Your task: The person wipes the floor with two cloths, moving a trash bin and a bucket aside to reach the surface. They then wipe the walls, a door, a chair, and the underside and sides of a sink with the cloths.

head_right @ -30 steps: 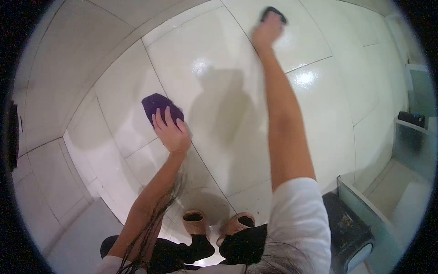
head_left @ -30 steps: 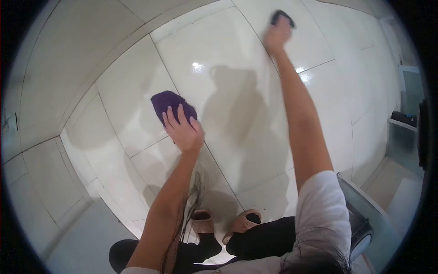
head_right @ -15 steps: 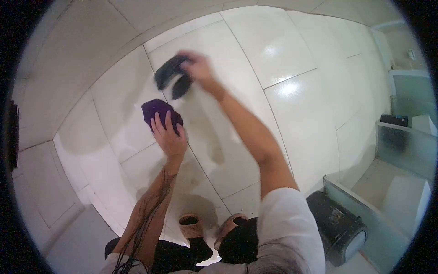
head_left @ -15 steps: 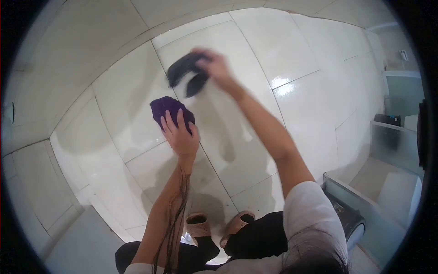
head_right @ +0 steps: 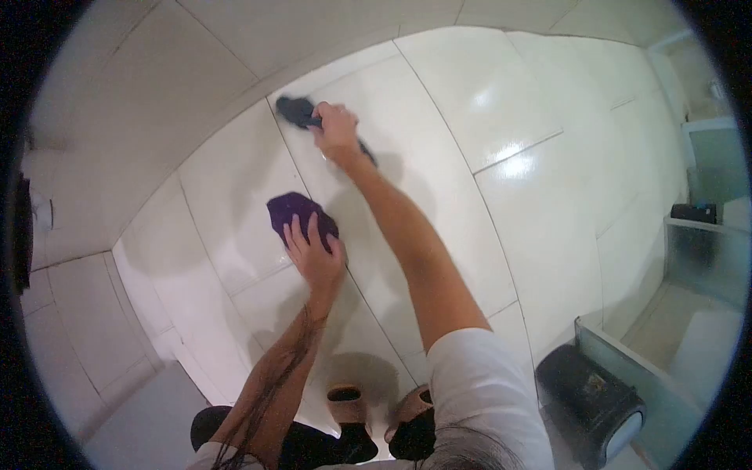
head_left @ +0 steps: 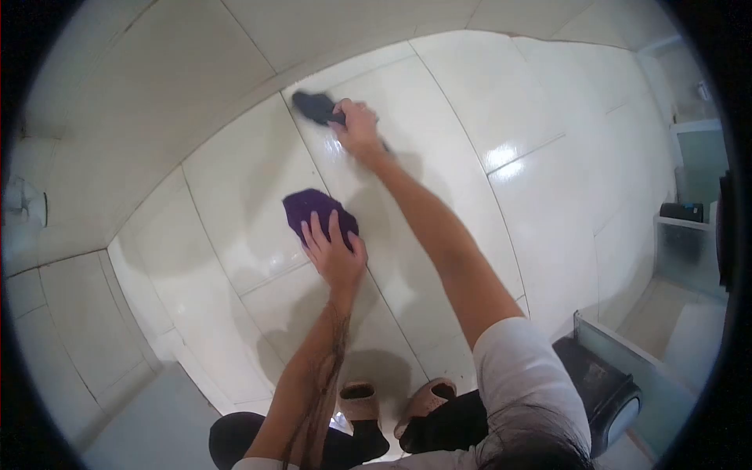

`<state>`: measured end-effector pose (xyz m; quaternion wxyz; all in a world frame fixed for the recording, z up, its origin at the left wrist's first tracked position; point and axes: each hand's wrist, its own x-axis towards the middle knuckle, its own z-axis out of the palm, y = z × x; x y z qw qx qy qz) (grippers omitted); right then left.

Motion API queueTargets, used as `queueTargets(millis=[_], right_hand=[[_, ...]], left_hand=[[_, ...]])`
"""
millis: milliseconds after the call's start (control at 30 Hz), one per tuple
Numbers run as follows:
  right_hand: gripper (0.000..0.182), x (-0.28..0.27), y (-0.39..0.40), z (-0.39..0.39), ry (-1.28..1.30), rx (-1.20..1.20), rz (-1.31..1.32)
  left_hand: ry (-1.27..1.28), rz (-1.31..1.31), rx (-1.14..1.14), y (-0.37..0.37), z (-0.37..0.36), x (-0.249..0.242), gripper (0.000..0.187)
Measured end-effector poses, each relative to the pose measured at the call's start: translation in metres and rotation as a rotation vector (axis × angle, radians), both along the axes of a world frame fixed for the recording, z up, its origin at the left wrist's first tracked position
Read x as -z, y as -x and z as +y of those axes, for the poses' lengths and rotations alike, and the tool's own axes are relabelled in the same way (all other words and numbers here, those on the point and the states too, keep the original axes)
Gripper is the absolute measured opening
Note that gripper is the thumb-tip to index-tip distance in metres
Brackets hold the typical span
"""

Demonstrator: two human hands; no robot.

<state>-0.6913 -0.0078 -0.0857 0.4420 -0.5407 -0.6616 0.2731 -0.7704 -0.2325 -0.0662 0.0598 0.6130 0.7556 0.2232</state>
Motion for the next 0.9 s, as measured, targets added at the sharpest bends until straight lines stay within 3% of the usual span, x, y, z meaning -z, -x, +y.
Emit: queueTargets(millis=[33,67,100,167,233,300,333,367,433,567,633,667,733,800,867,900], right_hand=[[0.022,-0.010,0.014,0.006,0.213,0.060,0.245],[0.021,-0.020,0.022,0.015,0.129,0.280,0.364],[0.025,-0.029,0.024,0.030,0.139,0.379,0.611],[0.036,-0.065,0.016,0.058,0.004,0.482,0.837],[0.037,-0.087,0.022,0.086,-0.231,0.487,0.826],[0.044,-0.058,0.053,0.115,-0.218,0.497,0.503],[0.046,-0.054,0.062,0.108,-0.108,0.460,0.337],[0.046,-0.049,0.060,0.097,-0.106,0.460,0.335],[0.043,-0.024,0.038,0.094,0.506,0.019,0.834],[0.035,-0.038,-0.061,0.107,0.143,0.427,0.648],[0.040,-0.037,-0.098,0.123,-0.056,0.551,0.235],[0.040,-0.032,-0.098,0.129,-0.053,0.556,0.229],[0.050,-0.021,-0.089,0.135,0.300,0.457,-0.636],[0.058,0.015,-0.066,0.126,0.011,0.476,-0.752],[0.049,0.024,-0.042,0.103,-0.166,0.283,-0.707],[0.050,0.010,-0.029,0.080,-0.140,0.055,-0.525]], left_hand=[[0.012,-0.023,0.004,0.002,0.002,0.000,0.048],[0.013,-0.018,0.005,0.002,0.003,0.001,0.049],[-0.002,-0.012,-0.002,0.003,0.003,0.002,0.049],[0.034,0.033,-0.023,0.002,0.004,0.006,0.050],[0.047,0.045,-0.028,0.003,0.003,0.007,0.051],[0.032,0.016,-0.010,0.003,0.003,0.005,0.051],[0.037,0.017,-0.011,0.003,0.002,0.005,0.051],[0.060,0.032,-0.018,0.004,0.002,0.005,0.051],[0.036,0.019,-0.006,0.005,0.003,0.007,0.051],[0.020,0.037,-0.018,0.001,0.005,-0.001,0.050],[0.028,0.051,-0.006,0.003,0.005,-0.001,0.050],[0.033,0.047,-0.001,0.005,0.006,0.000,0.050],[0.036,0.043,-0.007,0.003,0.006,0.003,0.051],[0.029,0.047,-0.003,0.004,0.006,0.004,0.051],[0.050,0.050,-0.007,0.004,0.006,0.003,0.051],[0.071,0.064,-0.022,0.003,0.006,0.004,0.051]])
